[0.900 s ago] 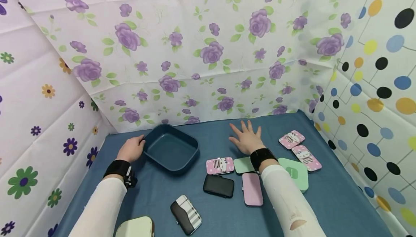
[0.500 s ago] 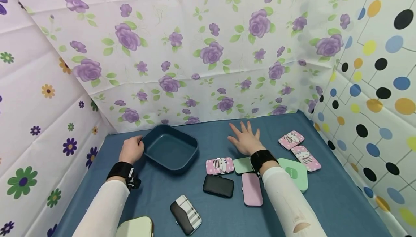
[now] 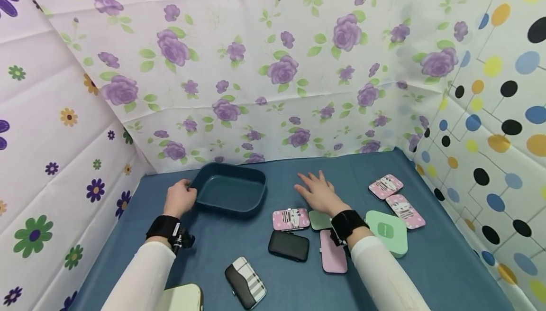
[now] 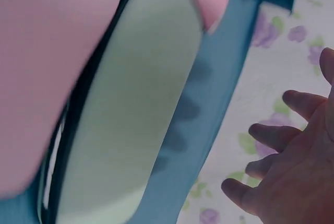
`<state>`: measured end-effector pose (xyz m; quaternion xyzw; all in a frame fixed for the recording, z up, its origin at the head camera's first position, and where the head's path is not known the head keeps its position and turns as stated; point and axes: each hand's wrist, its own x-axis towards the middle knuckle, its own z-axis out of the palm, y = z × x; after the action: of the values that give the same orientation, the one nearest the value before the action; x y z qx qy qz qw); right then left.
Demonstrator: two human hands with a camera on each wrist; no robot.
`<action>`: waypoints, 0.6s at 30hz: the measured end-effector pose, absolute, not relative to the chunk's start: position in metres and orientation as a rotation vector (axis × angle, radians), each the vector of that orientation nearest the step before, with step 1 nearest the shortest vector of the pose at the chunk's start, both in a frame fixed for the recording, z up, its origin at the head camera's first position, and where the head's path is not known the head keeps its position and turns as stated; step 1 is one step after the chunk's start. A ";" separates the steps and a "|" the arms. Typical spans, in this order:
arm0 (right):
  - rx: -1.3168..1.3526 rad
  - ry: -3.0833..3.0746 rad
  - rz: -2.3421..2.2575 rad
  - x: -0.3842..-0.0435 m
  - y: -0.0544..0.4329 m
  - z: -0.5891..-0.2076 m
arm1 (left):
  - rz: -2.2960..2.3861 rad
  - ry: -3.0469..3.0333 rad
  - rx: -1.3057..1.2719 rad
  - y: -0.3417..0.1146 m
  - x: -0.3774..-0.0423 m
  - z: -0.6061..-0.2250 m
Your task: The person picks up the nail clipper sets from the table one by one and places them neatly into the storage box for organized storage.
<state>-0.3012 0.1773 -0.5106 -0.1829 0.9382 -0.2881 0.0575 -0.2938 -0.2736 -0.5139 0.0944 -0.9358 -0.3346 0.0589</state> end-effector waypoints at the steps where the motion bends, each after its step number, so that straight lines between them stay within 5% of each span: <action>1: -0.558 2.836 -0.892 -0.298 0.176 -0.510 | -1.051 -2.843 0.291 -0.271 -0.293 -0.512; 18: -0.514 2.809 -1.023 -0.280 0.162 -0.506 | -1.445 -2.799 0.380 -0.208 -0.270 -0.505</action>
<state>-0.2795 0.1622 -0.5062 -0.1693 0.9247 -0.3368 0.0538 -0.2703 -0.2080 -0.5048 0.1197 -0.8820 -0.4555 -0.0155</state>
